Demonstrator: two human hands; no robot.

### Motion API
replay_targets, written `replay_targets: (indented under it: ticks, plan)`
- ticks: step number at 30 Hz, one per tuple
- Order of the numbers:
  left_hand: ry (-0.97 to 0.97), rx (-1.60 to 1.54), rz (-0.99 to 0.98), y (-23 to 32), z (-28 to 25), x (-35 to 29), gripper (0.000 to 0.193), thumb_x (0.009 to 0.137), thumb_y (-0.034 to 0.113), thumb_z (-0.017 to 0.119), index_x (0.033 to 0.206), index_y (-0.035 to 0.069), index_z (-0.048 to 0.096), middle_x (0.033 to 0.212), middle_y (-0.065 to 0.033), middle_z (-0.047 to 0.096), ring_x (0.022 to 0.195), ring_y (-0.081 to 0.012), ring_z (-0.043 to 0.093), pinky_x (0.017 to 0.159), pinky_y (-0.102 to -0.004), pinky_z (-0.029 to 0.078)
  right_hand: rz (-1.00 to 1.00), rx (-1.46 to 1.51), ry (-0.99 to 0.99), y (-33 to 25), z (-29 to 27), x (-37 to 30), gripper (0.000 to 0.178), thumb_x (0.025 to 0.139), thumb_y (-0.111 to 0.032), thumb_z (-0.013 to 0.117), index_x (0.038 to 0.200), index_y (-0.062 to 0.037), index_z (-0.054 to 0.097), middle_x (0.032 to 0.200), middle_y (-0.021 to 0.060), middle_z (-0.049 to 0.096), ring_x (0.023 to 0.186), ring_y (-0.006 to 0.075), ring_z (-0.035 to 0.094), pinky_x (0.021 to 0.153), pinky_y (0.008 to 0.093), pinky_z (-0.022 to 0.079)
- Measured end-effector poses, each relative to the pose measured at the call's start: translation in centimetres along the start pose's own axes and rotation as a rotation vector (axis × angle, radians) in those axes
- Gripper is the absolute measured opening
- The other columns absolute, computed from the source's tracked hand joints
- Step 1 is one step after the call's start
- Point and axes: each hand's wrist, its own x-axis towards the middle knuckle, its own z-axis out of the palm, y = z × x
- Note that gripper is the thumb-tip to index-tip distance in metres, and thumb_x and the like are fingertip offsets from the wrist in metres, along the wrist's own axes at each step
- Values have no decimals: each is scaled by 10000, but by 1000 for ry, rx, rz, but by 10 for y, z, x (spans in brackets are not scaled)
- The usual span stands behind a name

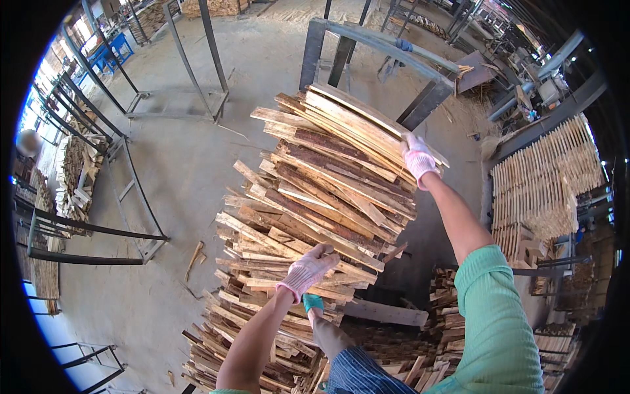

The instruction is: The person sorts and stacks thin wood planks by hand, picking them up from one pile and arranging them onto another stack.

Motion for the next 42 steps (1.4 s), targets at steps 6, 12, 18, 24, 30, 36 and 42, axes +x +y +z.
replay_targets:
  ticks: [6,12,18,24,30,36,42]
  plan:
    - [-79,-213,49,10,-16,87,588,980,320,666,1477,91,451,1230,-45,670,1080,-137,639,794,-297,558,-13,-19,38,-3,24,100,384,971,-143,565,1353,-180,577,1295,236,571,1137,423,602,958,471,500]
    - [-187,-309,61,59,-26,147,669,990,324,661,1550,120,357,1430,-136,561,1248,-246,593,913,-383,577,148,-60,-340,15,77,146,468,1055,-368,429,1471,-155,456,1427,241,542,1312,418,518,1071,460,432]
    - [-283,-776,68,112,-10,244,692,1039,463,380,1613,146,161,1662,-99,203,1514,-233,249,1167,-506,407,5,26,-501,14,80,155,485,1072,-419,356,1460,-146,459,1416,195,569,1330,390,507,1088,437,407]
    - [-242,-3431,-720,180,17,280,822,1017,497,499,1631,130,94,1695,-118,93,1559,-302,96,1254,-445,227,-118,-188,-596,16,71,147,574,1079,-414,306,1498,-33,400,1563,151,430,1450,304,390,1175,378,332]
    - [-478,-2884,-491,165,32,298,1029,906,550,654,1619,137,37,1675,-158,134,1535,-318,144,1239,-498,224,-228,-377,-604,12,60,151,546,1091,-363,259,1531,-58,369,1583,159,400,1435,331,411,1188,380,334]
    - [-257,-763,91,133,20,259,1211,903,366,756,1573,198,-239,1648,-159,264,1482,-333,340,1157,-512,407,8,-297,-773,-13,52,147,565,1087,-364,207,1551,-84,365,1553,161,441,1435,307,418,1209,392,306]
    - [374,-607,-213,144,17,250,1425,716,534,884,1583,-16,-103,1603,-327,204,1463,-387,334,1191,-456,340,33,-191,-791,-14,122,53,575,1076,-366,220,1621,-188,185,1694,72,157,1534,240,238,1247,414,228]
